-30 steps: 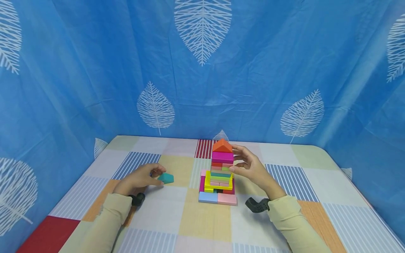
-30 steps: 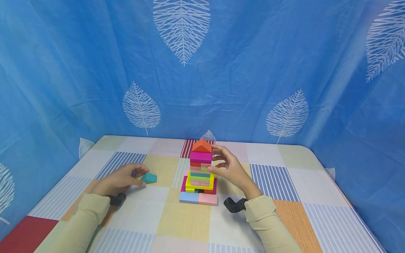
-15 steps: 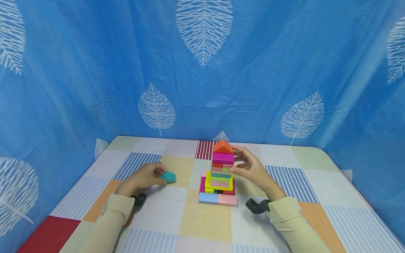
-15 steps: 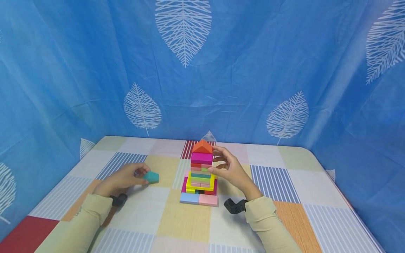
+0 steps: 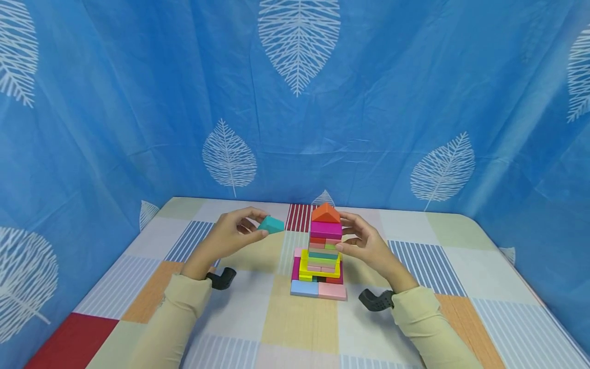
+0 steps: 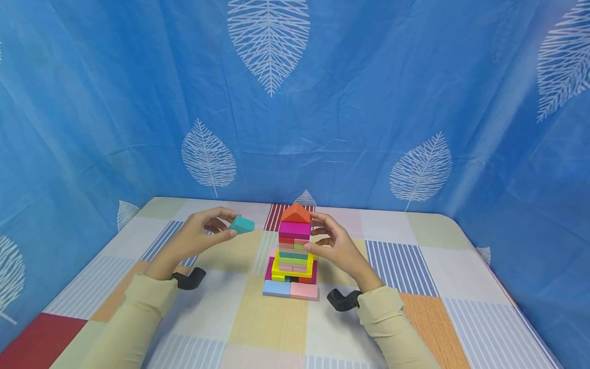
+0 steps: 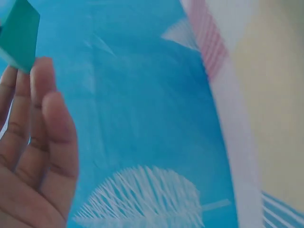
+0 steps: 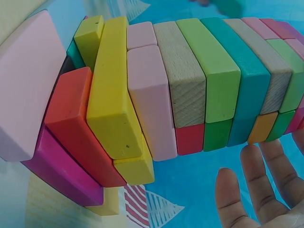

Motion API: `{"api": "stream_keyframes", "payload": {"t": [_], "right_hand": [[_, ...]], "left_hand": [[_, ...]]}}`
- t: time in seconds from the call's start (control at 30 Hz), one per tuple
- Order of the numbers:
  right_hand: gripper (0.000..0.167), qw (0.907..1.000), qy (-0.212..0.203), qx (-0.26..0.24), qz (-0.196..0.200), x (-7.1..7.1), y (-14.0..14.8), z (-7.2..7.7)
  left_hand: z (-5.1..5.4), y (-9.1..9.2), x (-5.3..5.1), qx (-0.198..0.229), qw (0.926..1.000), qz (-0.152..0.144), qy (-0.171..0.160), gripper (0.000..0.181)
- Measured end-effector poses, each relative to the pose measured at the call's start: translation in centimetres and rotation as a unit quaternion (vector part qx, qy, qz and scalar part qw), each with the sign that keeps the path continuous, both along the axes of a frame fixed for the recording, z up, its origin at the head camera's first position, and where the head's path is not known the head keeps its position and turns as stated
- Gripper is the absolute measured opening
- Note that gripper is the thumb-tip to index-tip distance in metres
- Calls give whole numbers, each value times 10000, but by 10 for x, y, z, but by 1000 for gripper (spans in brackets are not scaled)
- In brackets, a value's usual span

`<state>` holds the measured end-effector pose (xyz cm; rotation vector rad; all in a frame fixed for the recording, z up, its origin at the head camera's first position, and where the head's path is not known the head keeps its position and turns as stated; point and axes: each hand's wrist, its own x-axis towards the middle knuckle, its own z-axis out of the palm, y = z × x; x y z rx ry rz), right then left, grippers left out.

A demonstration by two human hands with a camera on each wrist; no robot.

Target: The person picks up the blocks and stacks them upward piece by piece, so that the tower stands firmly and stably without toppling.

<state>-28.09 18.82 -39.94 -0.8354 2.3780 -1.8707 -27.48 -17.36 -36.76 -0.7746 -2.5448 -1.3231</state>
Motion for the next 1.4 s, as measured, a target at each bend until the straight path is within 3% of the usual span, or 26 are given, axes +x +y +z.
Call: {"api": "stream_keyframes", "payload": {"t": [0.27,0.6,0.93,1.23,1.4], "right_hand": [[71,10000,24,-10,30,0,1,-2],[68,10000,15,-41,74,-1,2,-4],[68,10000,62,-28,47,-1,1,-3],[67,10000,-5,-11,-39,0,0,-2],[65,9999,-27,-1,-108,2,-2,0]], "left_hand": [[23,45,3,357,9974,-507,362,37],[26,83,-1,168,9953,-846,432,38],[18,94,-1,320,9958,-544,671,37],[12,103,-2,400,9924,-330,1113,34],[10,100,-3,347,9944,-249,967,46]]}}
